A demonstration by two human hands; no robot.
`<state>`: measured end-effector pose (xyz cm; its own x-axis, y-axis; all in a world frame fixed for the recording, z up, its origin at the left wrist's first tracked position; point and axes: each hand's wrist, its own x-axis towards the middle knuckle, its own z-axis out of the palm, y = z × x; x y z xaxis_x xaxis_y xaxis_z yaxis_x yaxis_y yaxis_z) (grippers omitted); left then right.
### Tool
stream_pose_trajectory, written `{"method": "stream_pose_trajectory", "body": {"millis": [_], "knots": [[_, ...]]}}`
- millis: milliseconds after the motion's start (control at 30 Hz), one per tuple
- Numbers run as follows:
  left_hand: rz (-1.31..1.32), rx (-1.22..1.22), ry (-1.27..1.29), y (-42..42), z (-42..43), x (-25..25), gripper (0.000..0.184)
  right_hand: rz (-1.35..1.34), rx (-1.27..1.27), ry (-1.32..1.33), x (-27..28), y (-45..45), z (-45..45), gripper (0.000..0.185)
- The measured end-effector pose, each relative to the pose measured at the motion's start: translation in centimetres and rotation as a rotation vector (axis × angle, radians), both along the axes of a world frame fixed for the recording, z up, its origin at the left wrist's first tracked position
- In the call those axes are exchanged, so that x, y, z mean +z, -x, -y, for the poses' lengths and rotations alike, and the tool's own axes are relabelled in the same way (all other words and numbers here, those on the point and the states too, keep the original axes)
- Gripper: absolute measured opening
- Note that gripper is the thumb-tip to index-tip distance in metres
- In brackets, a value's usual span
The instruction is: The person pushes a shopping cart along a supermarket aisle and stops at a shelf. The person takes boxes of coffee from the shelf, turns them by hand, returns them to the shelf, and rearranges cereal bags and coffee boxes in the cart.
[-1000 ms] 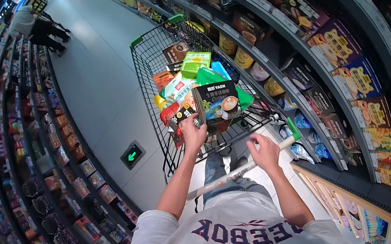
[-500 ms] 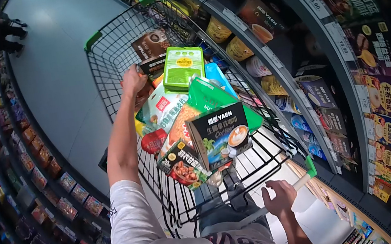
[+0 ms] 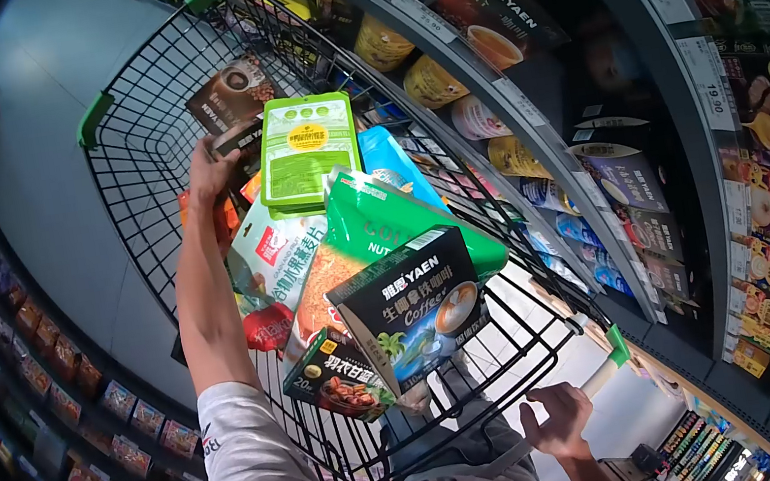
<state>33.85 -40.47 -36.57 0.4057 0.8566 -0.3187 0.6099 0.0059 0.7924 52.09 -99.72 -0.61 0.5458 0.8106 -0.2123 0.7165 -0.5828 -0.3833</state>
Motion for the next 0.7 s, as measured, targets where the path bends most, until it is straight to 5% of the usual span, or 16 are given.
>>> {"method": "stream_pose_trajectory", "body": {"millis": [100,200,333,467,567,700], "knots": [[0.047,0.152,-0.079,-1.0,1.9,3.2,0.055,0.030,0.017,-0.010,0.1,0.2,0.0,0.013],[0.017,0.265,-0.678,-1.9,3.5,7.9,0.051,0.057,0.040,-0.039,-0.1,0.2,0.5,0.011],[0.036,0.428,-0.621,-2.0,5.6,20.6,0.042,0.065,0.053,-0.109,-0.7,0.3,1.8,0.012],[0.618,0.439,-0.476,-1.9,10.6,31.0,0.031,0.057,0.055,-0.243,-0.5,0.0,2.2,0.014],[0.572,0.360,-0.329,-1.3,17.0,36.9,0.032,0.013,0.047,-0.365,-0.1,-0.4,2.7,0.025],[0.658,0.203,-0.135,-3.7,29.8,42.1,0.029,-0.859,-0.370,-0.634,0.5,-2.2,4.6,0.034]]}}
